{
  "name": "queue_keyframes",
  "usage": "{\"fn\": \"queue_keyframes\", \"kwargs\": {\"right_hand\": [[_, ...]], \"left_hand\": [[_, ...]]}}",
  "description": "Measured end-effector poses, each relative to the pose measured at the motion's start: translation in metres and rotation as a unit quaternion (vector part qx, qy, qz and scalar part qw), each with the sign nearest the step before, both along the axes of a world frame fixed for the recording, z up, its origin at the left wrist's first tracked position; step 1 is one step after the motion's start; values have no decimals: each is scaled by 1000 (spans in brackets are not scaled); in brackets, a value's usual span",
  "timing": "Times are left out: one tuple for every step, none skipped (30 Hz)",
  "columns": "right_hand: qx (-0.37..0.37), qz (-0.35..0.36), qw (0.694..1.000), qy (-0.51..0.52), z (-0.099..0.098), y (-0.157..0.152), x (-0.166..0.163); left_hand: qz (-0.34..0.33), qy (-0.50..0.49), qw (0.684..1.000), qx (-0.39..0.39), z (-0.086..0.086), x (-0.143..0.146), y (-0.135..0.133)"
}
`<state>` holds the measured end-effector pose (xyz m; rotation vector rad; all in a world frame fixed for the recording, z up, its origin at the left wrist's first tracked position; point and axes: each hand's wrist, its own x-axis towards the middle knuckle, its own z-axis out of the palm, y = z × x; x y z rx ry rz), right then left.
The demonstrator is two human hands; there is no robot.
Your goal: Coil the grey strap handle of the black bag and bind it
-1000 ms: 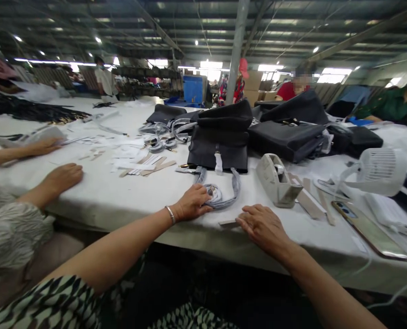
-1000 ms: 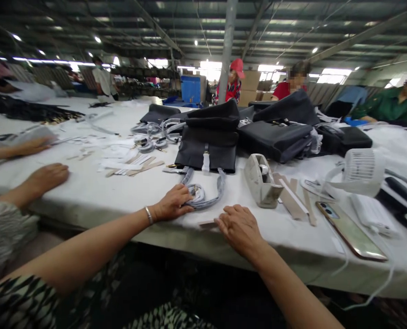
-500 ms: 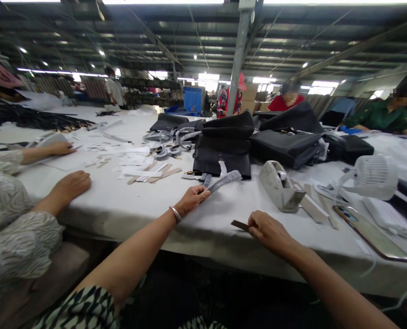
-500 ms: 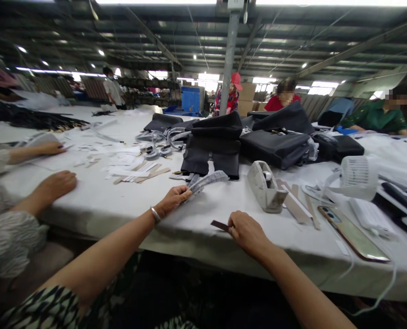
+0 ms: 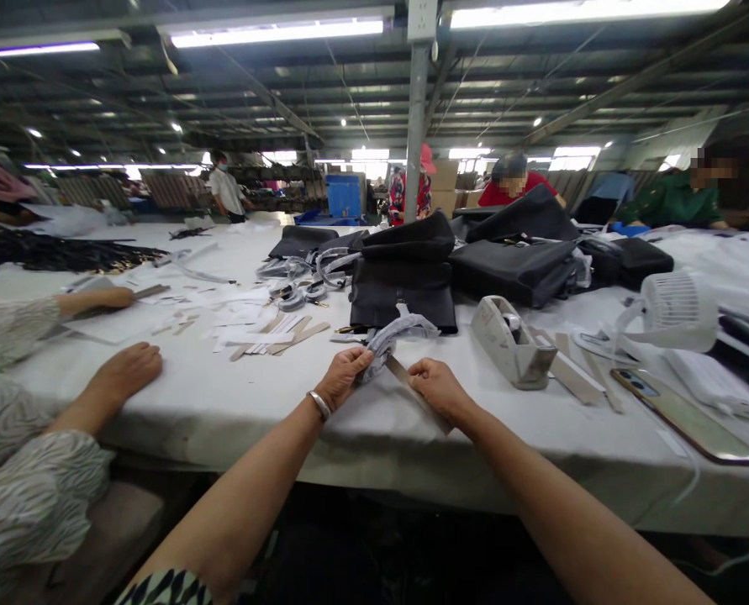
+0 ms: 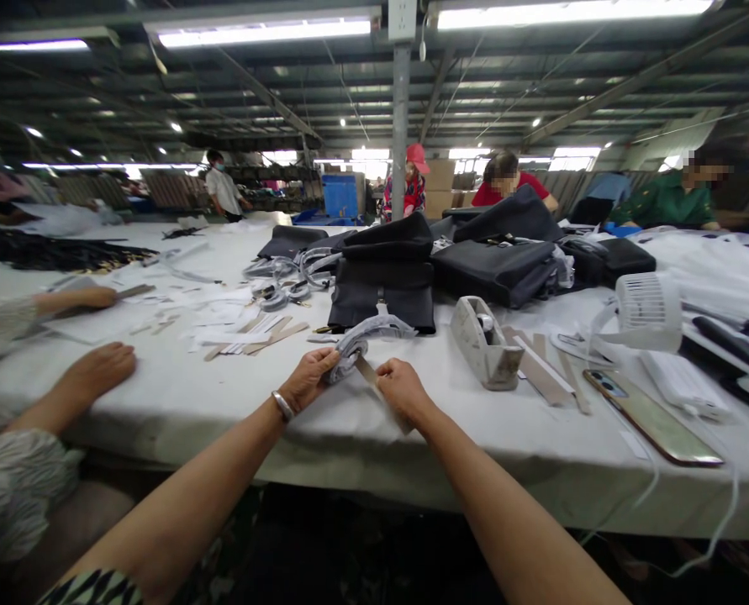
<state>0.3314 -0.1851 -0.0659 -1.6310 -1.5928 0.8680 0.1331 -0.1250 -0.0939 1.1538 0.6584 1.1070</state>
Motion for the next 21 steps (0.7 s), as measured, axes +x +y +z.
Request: {"fn": "queue_keyframes", "kwargs": {"right_hand": [[-4,1,1000,17,-1,1,-1],[-9,3,999,32,-2,1,-2],[-13,7,999,46,-4,2,-2],[-15,11,998,57,-5,2,-3],[-15,15,998,67,-7,3,-4],[-11,18,997,76,-8,5,-5],[-5,19,996,83,-10,6,-7],[3,21,996,90,-11,7,-9],[12,22,995,97,-13,9,-10],[22,24,994,103,-14,10,-12],[32,26,993,113,-16,11,-14],[42,29,991,125,-19,13,-15],[51,32,988,140,-22,14,-16],[58,36,985,156,-24,16,-16],[63,37,983,170,-27,18,-16],[65,37,980,182,-29,20,-16],[65,36,979,192,-30,21,-15],[63,32,977,201,-30,21,-15],[58,29,975,213,-30,20,-14],[50,25,972,230,-29,19,-15],[39,21,967,250,-28,18,-15]], "left_hand": [[1,-1,1000,0,0,0,0],[2,-2,1000,0,-1,0,0],[4,-3,1000,0,-1,1,0],[7,-5,1000,2,-2,1,1],[11,-6,1000,5,-2,1,1],[14,-6,1000,9,-3,2,1],[17,-5,1000,14,-3,2,1],[17,0,1000,19,-3,2,1],[17,7,1000,24,-4,2,0],[17,16,999,30,-4,3,-1],[17,25,999,36,-5,3,-1],[19,34,998,43,-6,3,-1],[22,43,998,50,-6,4,-1],[25,50,997,58,-7,4,-1],[28,57,996,65,-8,5,0],[31,63,995,72,-9,5,1],[32,69,994,76,-9,5,1],[31,74,994,80,-9,6,1],[30,79,993,81,-9,6,1],[27,83,993,82,-9,6,0],[23,88,992,83,-9,5,0]]}}
